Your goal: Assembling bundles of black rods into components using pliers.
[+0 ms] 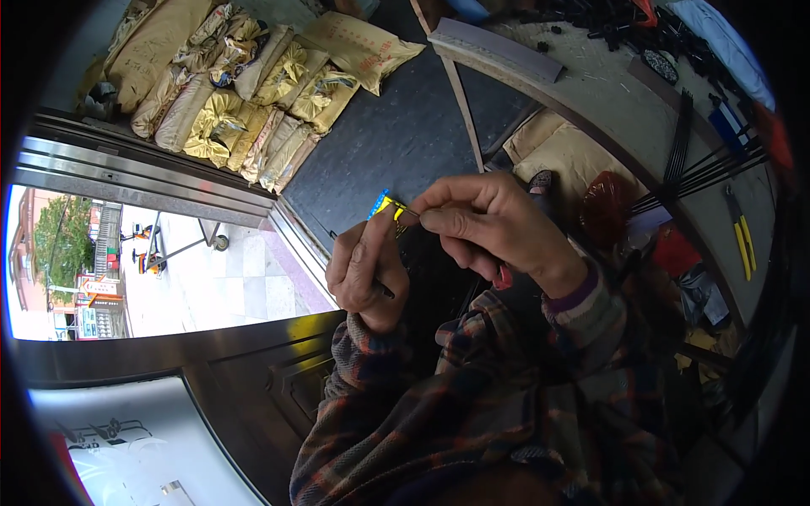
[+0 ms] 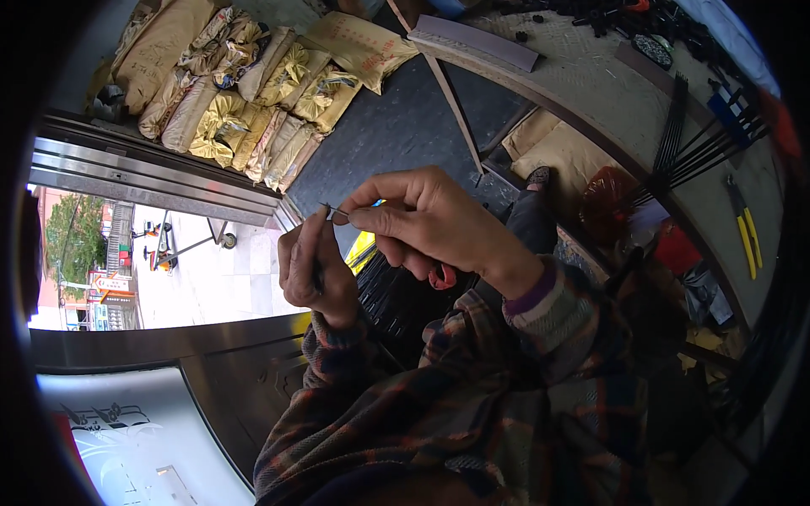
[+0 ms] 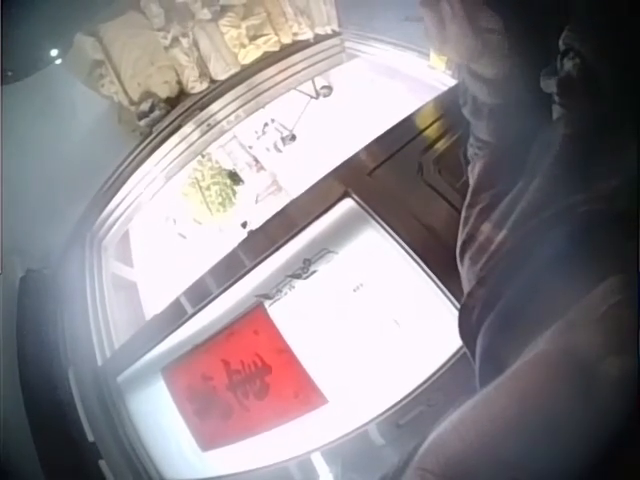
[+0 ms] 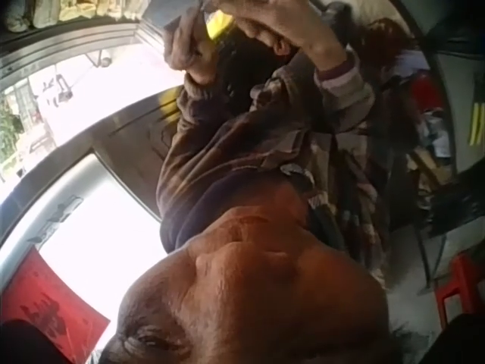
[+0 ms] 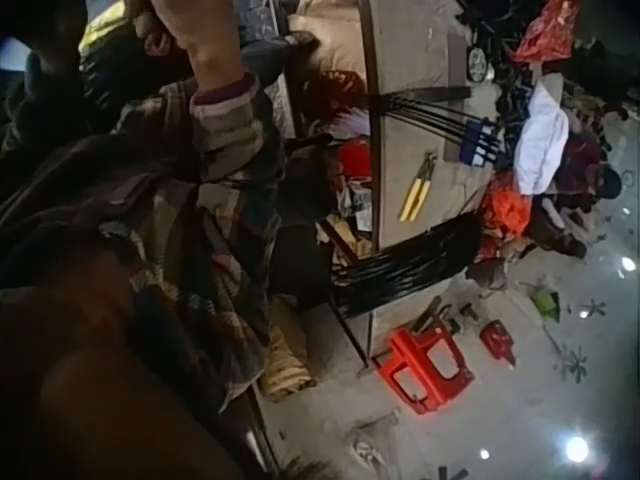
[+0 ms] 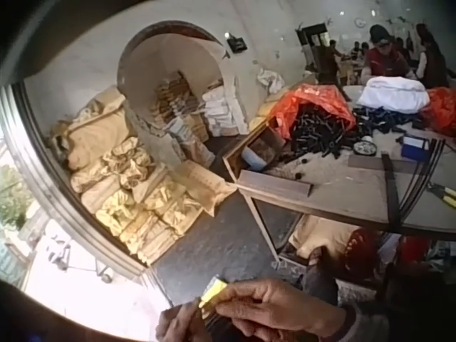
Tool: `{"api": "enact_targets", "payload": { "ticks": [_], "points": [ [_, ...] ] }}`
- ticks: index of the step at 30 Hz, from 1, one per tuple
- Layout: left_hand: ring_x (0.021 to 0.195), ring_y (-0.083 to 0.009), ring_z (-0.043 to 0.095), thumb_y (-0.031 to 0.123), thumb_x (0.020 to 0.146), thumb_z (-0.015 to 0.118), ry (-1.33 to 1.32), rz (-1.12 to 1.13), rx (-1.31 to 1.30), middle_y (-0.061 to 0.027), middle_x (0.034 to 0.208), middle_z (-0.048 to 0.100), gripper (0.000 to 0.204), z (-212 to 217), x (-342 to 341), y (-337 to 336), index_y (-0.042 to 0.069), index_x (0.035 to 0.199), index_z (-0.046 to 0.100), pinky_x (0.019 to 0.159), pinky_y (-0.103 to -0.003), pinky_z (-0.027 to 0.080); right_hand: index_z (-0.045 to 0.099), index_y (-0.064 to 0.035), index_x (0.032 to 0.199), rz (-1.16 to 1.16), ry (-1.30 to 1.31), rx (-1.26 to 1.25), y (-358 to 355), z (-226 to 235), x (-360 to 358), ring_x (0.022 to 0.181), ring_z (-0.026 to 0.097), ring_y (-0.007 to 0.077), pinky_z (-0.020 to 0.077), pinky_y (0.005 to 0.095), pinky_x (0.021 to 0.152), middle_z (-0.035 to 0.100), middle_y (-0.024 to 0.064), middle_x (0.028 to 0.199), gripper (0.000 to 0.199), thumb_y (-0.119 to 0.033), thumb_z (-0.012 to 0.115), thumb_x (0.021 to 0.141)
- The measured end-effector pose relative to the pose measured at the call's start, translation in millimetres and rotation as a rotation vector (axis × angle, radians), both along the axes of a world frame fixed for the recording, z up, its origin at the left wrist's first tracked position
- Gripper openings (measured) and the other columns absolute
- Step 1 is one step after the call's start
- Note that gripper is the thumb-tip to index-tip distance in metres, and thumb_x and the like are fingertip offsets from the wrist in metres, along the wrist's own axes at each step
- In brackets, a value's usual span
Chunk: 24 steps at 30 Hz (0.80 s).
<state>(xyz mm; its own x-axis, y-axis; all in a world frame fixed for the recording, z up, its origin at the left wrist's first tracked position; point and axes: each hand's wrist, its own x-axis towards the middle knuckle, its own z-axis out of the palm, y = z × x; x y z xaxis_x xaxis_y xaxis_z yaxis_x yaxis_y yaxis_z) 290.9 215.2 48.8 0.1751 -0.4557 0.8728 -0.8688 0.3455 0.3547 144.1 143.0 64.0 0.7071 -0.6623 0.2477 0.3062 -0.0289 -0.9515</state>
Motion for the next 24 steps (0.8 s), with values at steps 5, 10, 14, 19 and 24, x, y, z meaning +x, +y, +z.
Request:
{"api": "enact_targets", "payload": {
  "ticks": [5, 10, 14, 19, 24],
  "points": [
    [0.058, -0.0164, 0.058, -0.008, 0.064, 0.067, -0.207, -0.105, -0.078, -0.0087, 0.073, 0.059, 0.03, 2.3, 3.6, -7.5, 0.005, 0.091, 0.067, 0.05, -0.025, 0.046, 0.058, -0.0004, 0.095, 0.264, -0.171, 0.469, 7.0, -10.3, -10.9, 0.033, 0.041, 0.0041, 0.0311, 0.0164, 0.031, 0.051, 0.0023, 0.053, 0.016, -0.013, 0.05, 0.09],
    [0.063, -0.0148, 0.058, -0.005, 0.076, 0.06, -0.161, 0.071, -0.089, -0.0098, 0.078, 0.061, 0.017, -25.1, 3.2, -34.7, 0.0, 0.092, 0.064, 0.056, -0.024, 0.046, 0.059, 0.0001, 0.094, -0.76, 0.038, -0.909, 3.4, -37.6, -16.2, 0.04, 0.046, 0.0045, 0.0347, 0.0168, 0.036, 0.054, 0.0015, 0.058, 0.015, -0.011, 0.05, 0.09],
    [0.065, -0.0056, 0.049, 0.0, 0.086, 0.052, 0.526, 0.085, -0.263, -0.004, 0.085, 0.061, 0.011, 13.8, 8.5, -54.4, -0.003, 0.093, 0.061, 0.054, -0.02, 0.039, 0.058, -0.001, 0.094, -0.025, 0.071, 0.312, 15.5, -26.1, -19.9, 0.052, 0.05, 0.004, 0.0379, 0.0176, 0.042, 0.055, -0.0008, 0.063, 0.013, -0.01, 0.05, 0.089],
    [0.057, -0.006, 0.04, -0.004, 0.083, 0.054, 0.338, 0.014, 0.014, -0.0026, 0.071, 0.051, 0.012, -15.6, 8.7, -58.2, -0.001, 0.092, 0.061, 0.05, -0.021, 0.031, 0.058, -0.0008, 0.09, -0.827, 0.142, -0.483, -64.2, -47.0, -36.3, 0.065, 0.053, 0.009, 0.0414, 0.0211, 0.057, 0.059, 0.004, 0.076, 0.011, -0.01, 0.054, 0.085],
    [0.058, -0.0023, 0.036, 0.0, 0.085, 0.053, 0.445, -0.128, 0.286, 0.0018, 0.072, 0.051, 0.008, -58.5, 2.0, -55.6, -0.002, 0.089, 0.059, 0.05, -0.018, 0.027, 0.059, -0.0034, 0.088, -1.217, 0.344, -1.107, -178.6, -8.9, -62.6, 0.069, 0.057, 0.0243, 0.045, 0.0288, 0.064, 0.057, 0.0102, 0.08, 0.008, -0.004, 0.057, 0.079]
  ]
}}
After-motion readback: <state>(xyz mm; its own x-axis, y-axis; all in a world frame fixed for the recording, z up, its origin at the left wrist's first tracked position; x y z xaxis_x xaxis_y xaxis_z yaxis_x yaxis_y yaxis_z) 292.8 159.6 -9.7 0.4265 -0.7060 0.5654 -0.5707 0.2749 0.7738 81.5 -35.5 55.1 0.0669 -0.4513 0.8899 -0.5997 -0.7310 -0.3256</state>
